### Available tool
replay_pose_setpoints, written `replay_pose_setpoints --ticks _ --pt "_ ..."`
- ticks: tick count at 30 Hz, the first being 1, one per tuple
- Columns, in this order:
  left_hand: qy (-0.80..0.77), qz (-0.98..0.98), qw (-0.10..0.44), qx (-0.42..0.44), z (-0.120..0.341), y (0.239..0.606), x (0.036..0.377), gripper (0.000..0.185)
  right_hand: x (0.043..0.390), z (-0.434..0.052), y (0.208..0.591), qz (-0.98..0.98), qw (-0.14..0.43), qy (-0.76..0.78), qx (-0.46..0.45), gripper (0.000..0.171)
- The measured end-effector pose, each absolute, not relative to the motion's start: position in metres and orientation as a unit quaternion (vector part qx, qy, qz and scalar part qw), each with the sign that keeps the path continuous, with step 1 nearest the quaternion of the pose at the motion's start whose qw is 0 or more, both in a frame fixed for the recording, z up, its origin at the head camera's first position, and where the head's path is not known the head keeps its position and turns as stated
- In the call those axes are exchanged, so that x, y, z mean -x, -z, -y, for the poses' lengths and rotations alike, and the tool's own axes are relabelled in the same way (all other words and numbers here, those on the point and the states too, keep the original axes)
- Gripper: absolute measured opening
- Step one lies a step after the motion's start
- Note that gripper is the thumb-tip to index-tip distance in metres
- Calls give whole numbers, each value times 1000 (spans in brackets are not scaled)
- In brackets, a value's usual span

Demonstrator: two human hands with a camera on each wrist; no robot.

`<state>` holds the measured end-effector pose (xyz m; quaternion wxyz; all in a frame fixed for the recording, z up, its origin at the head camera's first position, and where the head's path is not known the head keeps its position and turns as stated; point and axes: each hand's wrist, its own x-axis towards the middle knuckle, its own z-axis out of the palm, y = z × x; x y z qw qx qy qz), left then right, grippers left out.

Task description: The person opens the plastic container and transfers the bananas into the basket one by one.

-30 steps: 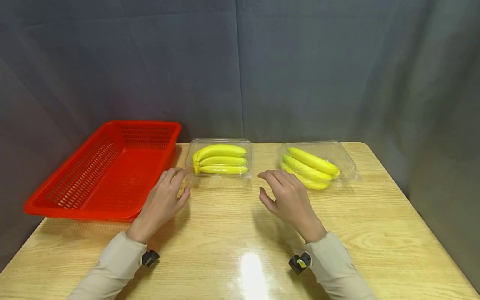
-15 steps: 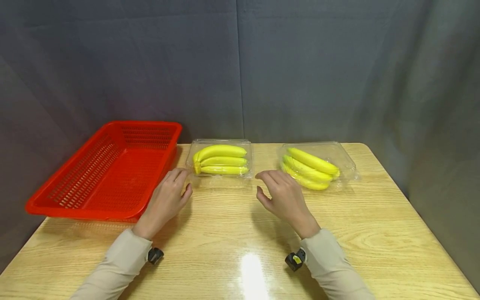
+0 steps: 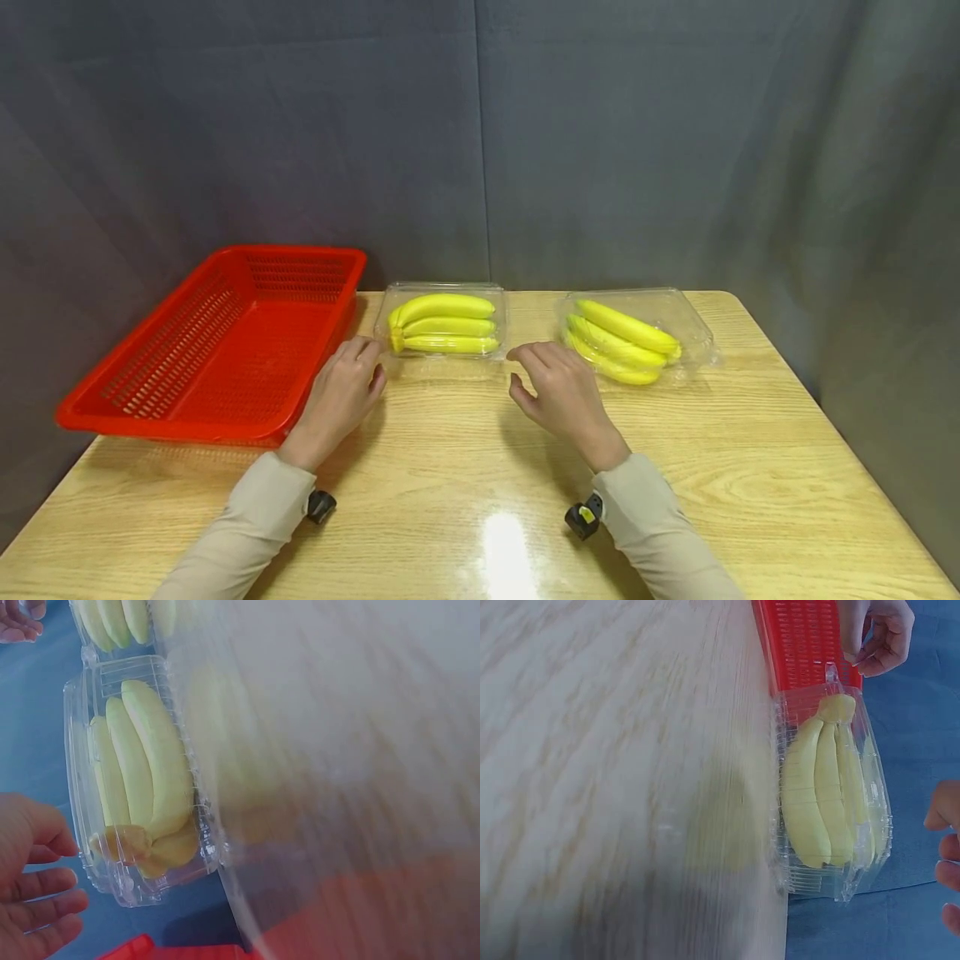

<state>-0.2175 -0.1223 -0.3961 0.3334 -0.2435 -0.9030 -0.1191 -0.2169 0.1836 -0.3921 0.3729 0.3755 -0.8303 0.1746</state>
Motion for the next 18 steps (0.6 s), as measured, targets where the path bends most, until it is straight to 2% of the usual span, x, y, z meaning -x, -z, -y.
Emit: replay_pose_setpoints --ticks 11,18 --pt "116 914 318 225 119 396 222 16 223 -177 395 837 366 -163 -374 20" --pt "103 920 307 223 117 394 226 23 230 -177 398 841 360 -150 -375 21"
